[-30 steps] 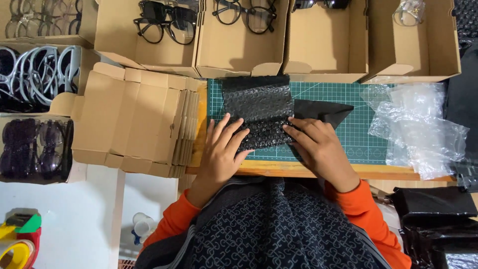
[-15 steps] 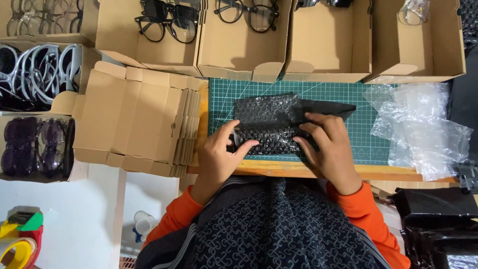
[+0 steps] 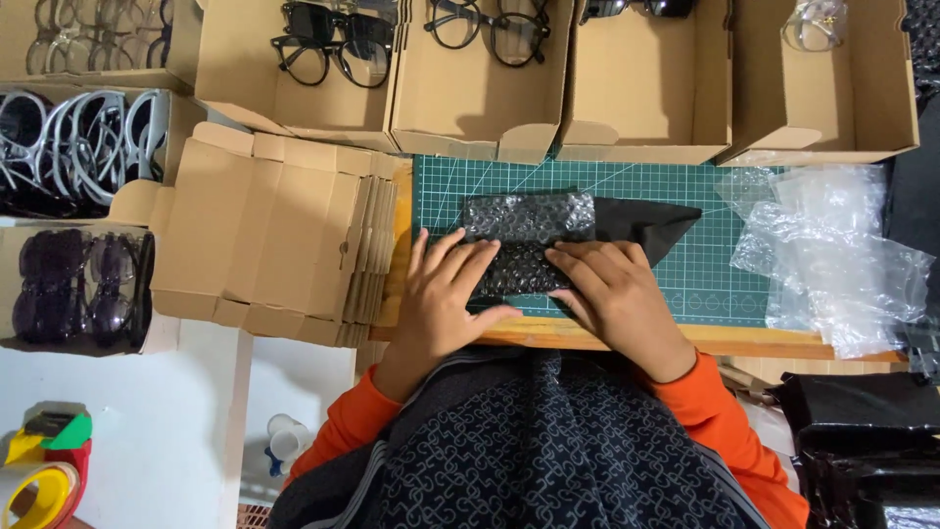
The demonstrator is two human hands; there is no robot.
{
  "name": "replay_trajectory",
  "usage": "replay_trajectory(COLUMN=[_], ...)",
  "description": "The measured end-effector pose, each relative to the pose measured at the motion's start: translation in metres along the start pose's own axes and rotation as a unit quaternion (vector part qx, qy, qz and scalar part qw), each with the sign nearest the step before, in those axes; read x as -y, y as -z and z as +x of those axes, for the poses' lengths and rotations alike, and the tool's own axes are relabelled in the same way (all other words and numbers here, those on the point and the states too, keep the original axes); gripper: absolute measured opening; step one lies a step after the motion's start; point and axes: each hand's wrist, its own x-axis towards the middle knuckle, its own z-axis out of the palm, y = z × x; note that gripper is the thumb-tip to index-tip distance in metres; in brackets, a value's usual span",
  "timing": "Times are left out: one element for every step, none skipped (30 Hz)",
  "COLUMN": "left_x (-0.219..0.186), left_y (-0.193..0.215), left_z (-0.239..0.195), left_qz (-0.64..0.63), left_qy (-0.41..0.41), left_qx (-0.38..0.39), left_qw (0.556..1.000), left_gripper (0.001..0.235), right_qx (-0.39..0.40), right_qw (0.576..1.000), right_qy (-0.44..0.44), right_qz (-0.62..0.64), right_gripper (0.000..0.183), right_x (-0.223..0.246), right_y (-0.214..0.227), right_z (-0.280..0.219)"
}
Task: Cleaning sunglasses with a cloth and packing them using plastic sleeves, bubble wrap, and a cardboard box.
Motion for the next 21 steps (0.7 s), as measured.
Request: replay_trajectory(left_x=[0.004,0.009,0.009,0.008,0.008,0.006,0.005,0.004,0.002,-0.001,-0.003,-0.003,-0.003,-0.003,-0.003,-0.003,-0.003,-0.005,-0.008,-0.011,-0.012], left_y=[-0.005,-0.010,-0.013,-0.017,-0.021,-0.022,-0.023,-0.023,-0.023,-0.022,-0.021,-0.019,-0.017,-0.016,-0.015,-0.015,-0.015,-0.011,-0.007,-0.002,0.005], left_z=[-0.004,-0.007,-0.010,-0.012,-0.014,-0.013,-0.012,-0.010,-0.008,-0.006,-0.004,-0.001,0.001,0.004,0.005,0.005,0.006,0.010,0.013,0.016,0.015], left_qz=[0.002,0.005,0.007,-0.018,-0.043,-0.043,-0.063,-0.083,-0.082,-0.074,-0.065,-0.062,-0.046,-0.029,-0.026,-0.018,-0.010,-0.008,0.004,0.016,0.018], left_qy=[0.000,0.000,0.001,0.021,0.041,0.043,0.065,0.086,0.088,0.101,0.113,0.116,0.101,0.085,0.088,0.090,0.092,0.095,0.094,0.094,0.097], left_qx=[0.006,0.010,0.008,-0.004,-0.015,-0.017,-0.036,-0.057,-0.059,-0.089,-0.119,-0.123,-0.132,-0.142,-0.145,-0.141,-0.138,-0.140,-0.134,-0.127,-0.129], left_qw=[1.000,1.000,1.000,1.000,0.998,0.998,0.995,0.991,0.991,0.988,0.984,0.984,0.985,0.986,0.985,0.986,0.986,0.986,0.987,0.987,0.987], left_gripper=[0.071,0.062,0.062,0.057,0.052,0.052,0.057,0.061,0.061,0.061,0.060,0.060,0.054,0.048,0.048,0.047,0.046,0.046,0.050,0.054,0.054], right_qx=[-0.006,-0.012,-0.012,-0.021,-0.030,-0.029,-0.028,-0.028,-0.026,-0.028,-0.029,-0.027,-0.051,-0.075,-0.073,-0.092,-0.111,-0.110,-0.069,-0.028,-0.027], right_qw=[1.000,1.000,1.000,1.000,0.999,0.999,0.998,0.996,0.996,0.995,0.993,0.993,0.993,0.991,0.992,0.993,0.993,0.993,0.997,0.998,0.998], right_qy=[-0.002,-0.003,-0.001,-0.008,-0.015,-0.014,-0.043,-0.071,-0.068,-0.088,-0.108,-0.104,-0.103,-0.103,-0.099,-0.069,-0.040,-0.038,-0.010,0.017,0.019], right_qz=[-0.001,-0.003,-0.003,0.010,0.024,0.024,0.037,0.051,0.052,0.046,0.040,0.042,0.036,0.031,0.033,0.027,0.021,0.023,0.037,0.051,0.054], right_gripper=[0.028,0.026,0.026,0.025,0.027,0.027,0.026,0.027,0.027,0.026,0.025,0.025,0.022,0.022,0.022,0.023,0.028,0.028,0.034,0.041,0.041], right_x=[-0.001,-0.003,-0.003,-0.004,-0.005,-0.008,-0.011,-0.015,-0.016,-0.017,-0.017,-0.015,-0.013,-0.011,-0.008,-0.004,-0.001,0.002,0.006,0.009,0.010], right_y=[-0.001,-0.003,-0.006,-0.009,-0.013,-0.016,-0.019,-0.023,-0.023,-0.023,-0.024,-0.023,-0.021,-0.020,-0.018,-0.015,-0.013,-0.012,-0.011,-0.010,-0.011], right_z=[-0.001,-0.001,-0.003,-0.005,-0.008,-0.012,-0.016,-0.019,-0.019,-0.019,-0.018,-0.014,-0.010,-0.007,-0.004,-0.003,-0.001,0.003,0.006,0.009,0.008])
